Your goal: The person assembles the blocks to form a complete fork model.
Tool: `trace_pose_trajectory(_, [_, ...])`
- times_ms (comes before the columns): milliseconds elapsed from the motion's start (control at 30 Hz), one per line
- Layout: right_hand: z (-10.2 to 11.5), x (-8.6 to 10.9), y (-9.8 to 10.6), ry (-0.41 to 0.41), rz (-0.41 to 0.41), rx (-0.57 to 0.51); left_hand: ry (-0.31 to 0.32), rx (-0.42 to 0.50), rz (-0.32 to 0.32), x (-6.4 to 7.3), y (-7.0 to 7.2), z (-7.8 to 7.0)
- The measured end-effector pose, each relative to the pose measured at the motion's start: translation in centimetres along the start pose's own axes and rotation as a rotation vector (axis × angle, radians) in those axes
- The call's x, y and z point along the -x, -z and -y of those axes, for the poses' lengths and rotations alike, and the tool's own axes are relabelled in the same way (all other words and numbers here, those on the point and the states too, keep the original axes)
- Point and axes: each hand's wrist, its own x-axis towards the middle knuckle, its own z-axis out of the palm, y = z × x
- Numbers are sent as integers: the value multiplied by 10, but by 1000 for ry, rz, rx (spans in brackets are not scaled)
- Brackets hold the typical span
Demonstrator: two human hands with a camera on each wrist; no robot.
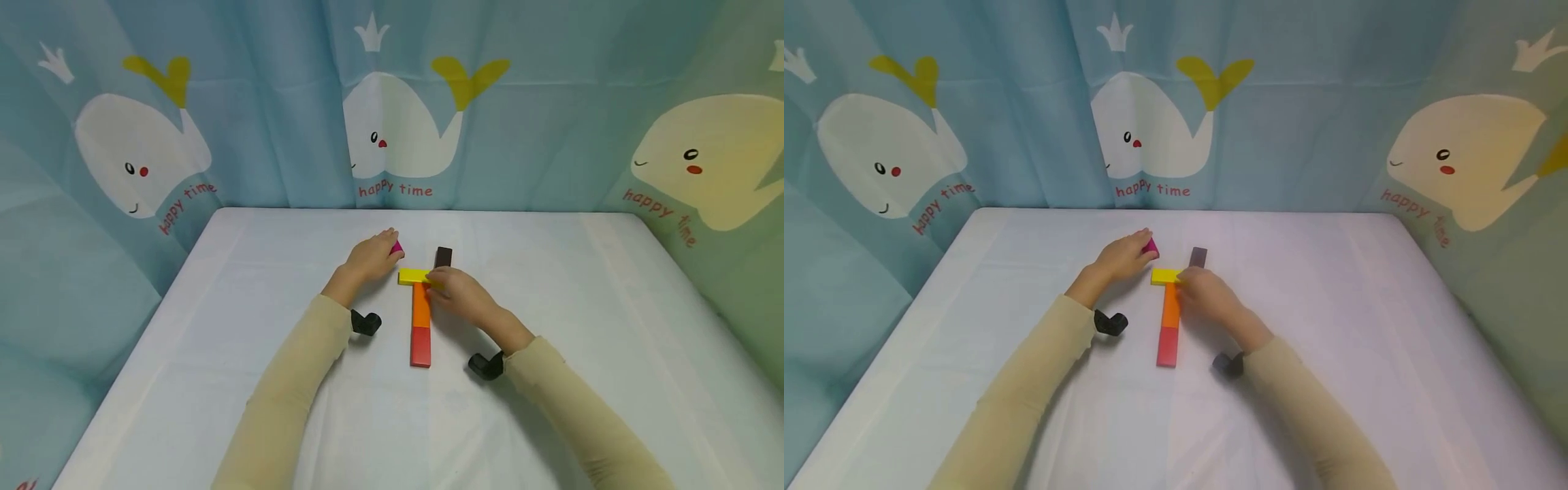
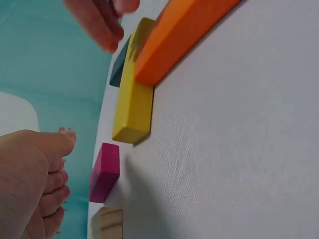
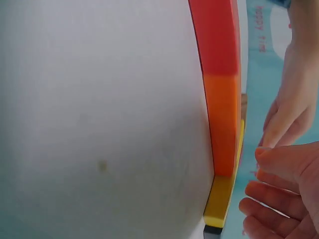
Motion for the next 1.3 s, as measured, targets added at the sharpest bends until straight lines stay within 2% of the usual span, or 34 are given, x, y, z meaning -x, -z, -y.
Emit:
trace_pose_trajectory(233, [7,6,-6,97,-2,44,20,-21,50,-12,-2,9])
trace_pose_trajectory(333, [10,8,-8,111,14,57,35,-32,60,-15,-2,11])
trace_pose_trajectory(500, [15,10,-9,103,22,70,41,-42,90,-16,0,13])
trace_pose_trajectory(800, [15,10,-11,110,23,73,-3,-115,97,-14,-1,10])
trace_pose_trajectory(1067, [14,9,-14,111,17,75,10,-127,111,-16,-3,12])
trace_pose_trajectory(1300, [13,7,-15,81,40,86,-7,-91,121,-17,0,15])
